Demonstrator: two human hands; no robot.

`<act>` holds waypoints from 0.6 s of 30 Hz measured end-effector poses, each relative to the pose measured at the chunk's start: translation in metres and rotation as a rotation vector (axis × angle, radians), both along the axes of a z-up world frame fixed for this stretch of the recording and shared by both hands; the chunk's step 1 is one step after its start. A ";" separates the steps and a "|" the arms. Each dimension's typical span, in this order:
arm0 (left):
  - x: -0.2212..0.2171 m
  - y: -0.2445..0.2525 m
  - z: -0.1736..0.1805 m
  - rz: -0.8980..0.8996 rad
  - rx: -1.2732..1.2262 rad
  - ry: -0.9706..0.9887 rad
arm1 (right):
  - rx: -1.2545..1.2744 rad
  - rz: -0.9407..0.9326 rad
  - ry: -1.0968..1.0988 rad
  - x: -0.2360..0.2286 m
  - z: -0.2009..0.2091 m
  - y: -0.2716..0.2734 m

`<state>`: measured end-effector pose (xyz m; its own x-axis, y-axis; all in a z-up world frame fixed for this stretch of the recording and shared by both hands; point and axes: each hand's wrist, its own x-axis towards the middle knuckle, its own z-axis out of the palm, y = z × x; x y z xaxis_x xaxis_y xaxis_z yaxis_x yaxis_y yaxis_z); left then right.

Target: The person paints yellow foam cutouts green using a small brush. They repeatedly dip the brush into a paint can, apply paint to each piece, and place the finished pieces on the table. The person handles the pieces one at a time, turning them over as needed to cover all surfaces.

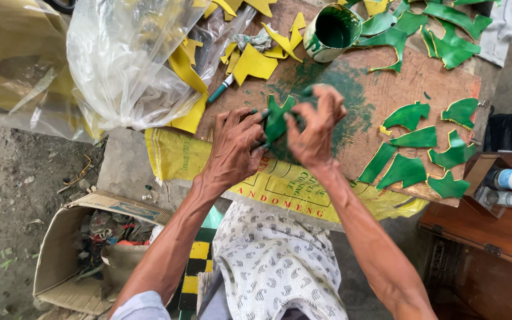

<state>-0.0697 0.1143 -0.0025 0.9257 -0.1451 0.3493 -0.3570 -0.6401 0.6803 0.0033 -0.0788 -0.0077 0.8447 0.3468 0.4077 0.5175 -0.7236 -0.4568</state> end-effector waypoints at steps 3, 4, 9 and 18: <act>0.006 0.000 0.002 0.001 -0.009 -0.003 | 0.032 0.034 0.004 -0.002 0.005 -0.005; 0.008 0.000 0.002 0.006 -0.001 -0.011 | 0.050 0.079 0.002 -0.005 0.004 -0.004; 0.002 -0.001 -0.002 0.006 -0.011 0.006 | -0.012 0.044 -0.016 0.006 -0.009 0.000; 0.003 -0.001 0.000 0.015 -0.016 0.018 | -0.018 -0.032 -0.131 0.022 -0.013 0.000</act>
